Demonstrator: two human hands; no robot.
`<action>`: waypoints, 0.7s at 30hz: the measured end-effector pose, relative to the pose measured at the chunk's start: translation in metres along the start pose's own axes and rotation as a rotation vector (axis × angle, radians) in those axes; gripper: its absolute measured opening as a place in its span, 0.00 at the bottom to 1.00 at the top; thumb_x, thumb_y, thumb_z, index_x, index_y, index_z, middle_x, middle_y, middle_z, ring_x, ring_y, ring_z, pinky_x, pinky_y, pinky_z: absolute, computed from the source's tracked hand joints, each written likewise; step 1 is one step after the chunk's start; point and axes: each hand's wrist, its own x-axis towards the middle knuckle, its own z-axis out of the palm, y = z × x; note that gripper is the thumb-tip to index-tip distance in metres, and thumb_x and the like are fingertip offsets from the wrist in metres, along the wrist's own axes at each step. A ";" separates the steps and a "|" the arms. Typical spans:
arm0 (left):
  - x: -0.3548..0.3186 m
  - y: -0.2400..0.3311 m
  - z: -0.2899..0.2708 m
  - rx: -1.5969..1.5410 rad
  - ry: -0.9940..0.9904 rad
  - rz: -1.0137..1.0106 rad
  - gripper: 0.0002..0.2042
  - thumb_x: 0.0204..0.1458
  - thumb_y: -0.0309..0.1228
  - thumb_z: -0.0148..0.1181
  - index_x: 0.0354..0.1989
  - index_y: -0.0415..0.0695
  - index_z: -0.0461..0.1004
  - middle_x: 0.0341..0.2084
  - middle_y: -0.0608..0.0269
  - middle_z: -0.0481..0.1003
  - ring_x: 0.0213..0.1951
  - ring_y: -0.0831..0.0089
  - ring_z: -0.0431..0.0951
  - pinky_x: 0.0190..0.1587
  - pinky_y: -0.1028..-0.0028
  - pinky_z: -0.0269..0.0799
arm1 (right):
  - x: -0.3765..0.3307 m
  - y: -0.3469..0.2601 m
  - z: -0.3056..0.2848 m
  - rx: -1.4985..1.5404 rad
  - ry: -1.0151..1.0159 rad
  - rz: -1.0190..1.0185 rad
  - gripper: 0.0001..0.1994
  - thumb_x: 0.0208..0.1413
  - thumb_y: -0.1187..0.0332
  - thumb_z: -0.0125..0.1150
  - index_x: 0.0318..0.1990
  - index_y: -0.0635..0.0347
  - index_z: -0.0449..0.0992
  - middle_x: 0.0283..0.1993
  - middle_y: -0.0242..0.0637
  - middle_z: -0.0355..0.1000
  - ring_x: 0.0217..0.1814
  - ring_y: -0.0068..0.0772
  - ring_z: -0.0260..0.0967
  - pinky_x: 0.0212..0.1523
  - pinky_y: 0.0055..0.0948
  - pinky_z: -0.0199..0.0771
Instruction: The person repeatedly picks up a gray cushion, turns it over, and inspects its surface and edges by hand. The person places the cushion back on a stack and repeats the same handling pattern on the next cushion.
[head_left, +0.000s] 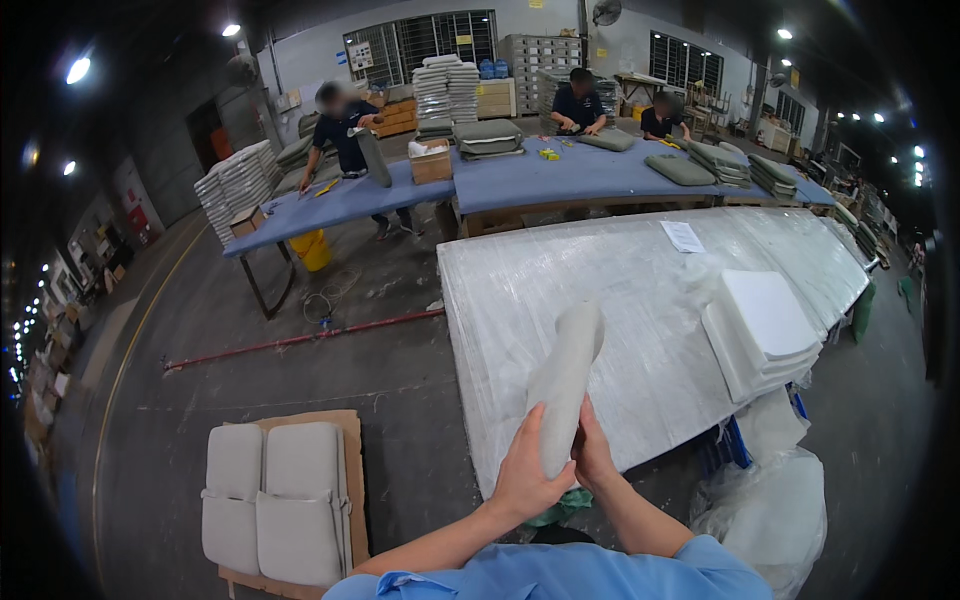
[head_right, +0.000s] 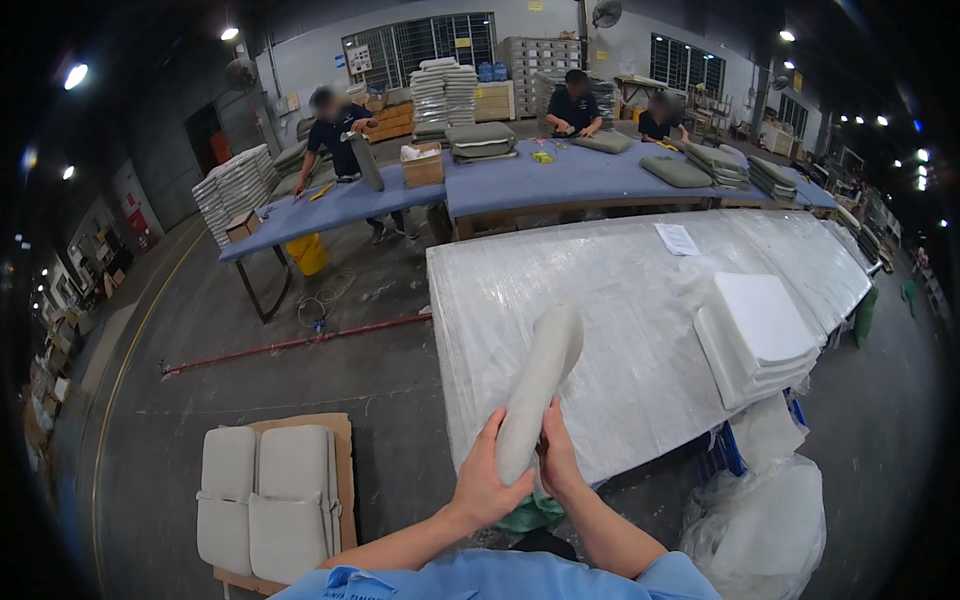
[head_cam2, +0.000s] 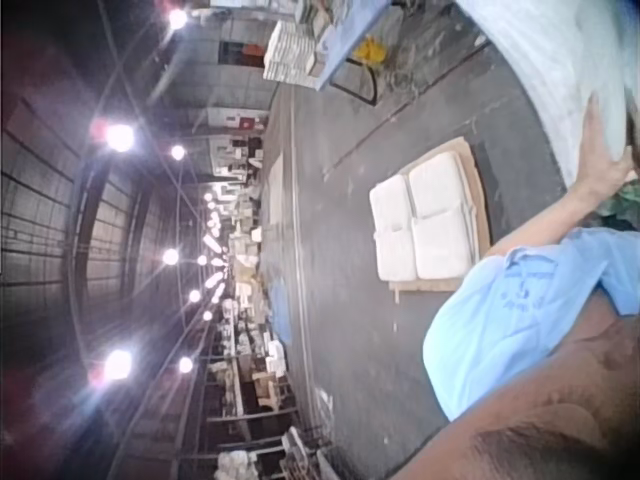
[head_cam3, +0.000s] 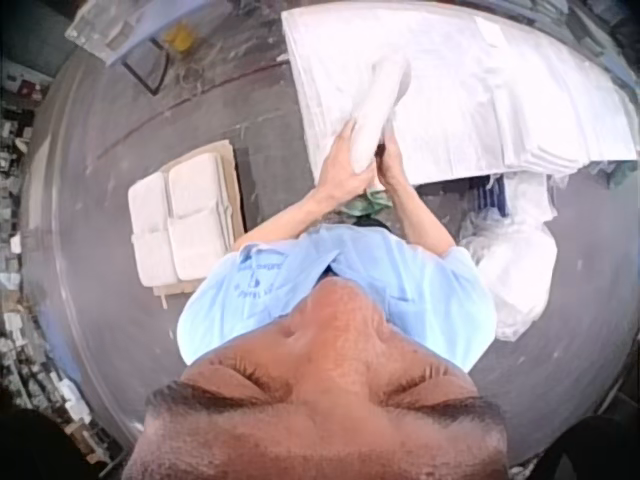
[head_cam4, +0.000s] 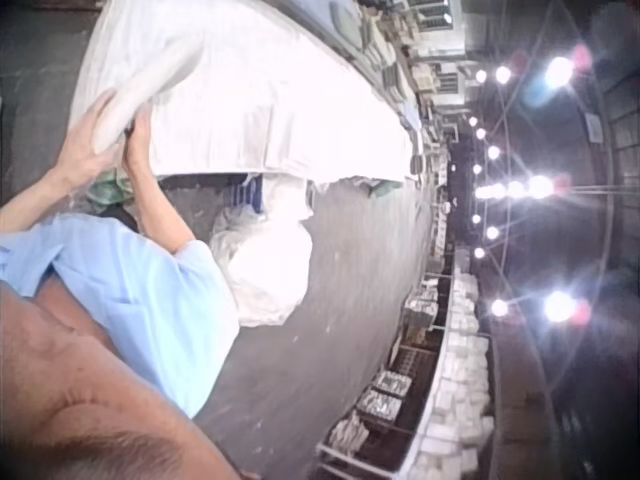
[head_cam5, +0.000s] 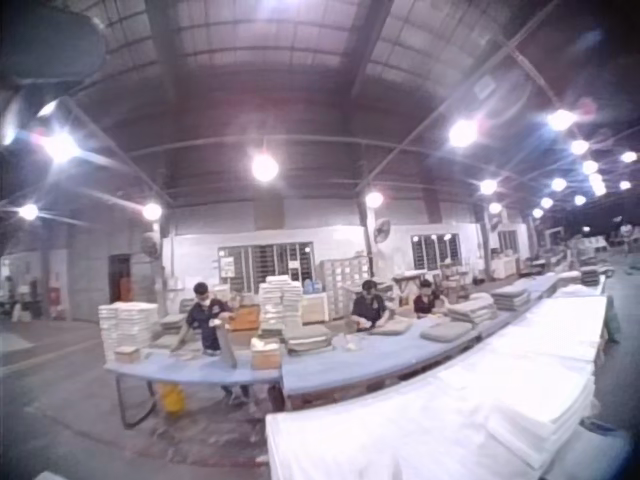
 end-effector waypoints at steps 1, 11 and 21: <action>-0.001 -0.002 0.001 0.031 0.011 0.020 0.47 0.50 0.35 0.70 0.75 0.29 0.49 0.71 0.33 0.58 0.72 0.43 0.61 0.74 0.59 0.56 | 0.004 -0.007 0.007 -0.057 0.015 -0.032 0.40 0.73 0.50 0.49 0.81 0.61 0.40 0.78 0.45 0.53 0.78 0.41 0.54 0.75 0.38 0.56; -0.009 -0.012 -0.006 0.069 0.070 0.041 0.46 0.50 0.35 0.68 0.75 0.29 0.51 0.73 0.32 0.55 0.74 0.43 0.58 0.75 0.59 0.55 | 0.084 -0.030 0.028 -0.378 0.124 -0.069 0.53 0.59 0.61 0.67 0.80 0.71 0.34 0.80 0.58 0.47 0.78 0.45 0.54 0.73 0.36 0.58; -0.022 -0.024 -0.020 0.086 0.060 0.170 0.38 0.54 0.31 0.65 0.74 0.34 0.57 0.74 0.34 0.55 0.75 0.40 0.55 0.75 0.55 0.51 | 0.164 -0.018 0.013 -0.433 0.195 -0.140 0.52 0.58 0.58 0.67 0.80 0.69 0.37 0.78 0.59 0.51 0.71 0.45 0.64 0.64 0.37 0.70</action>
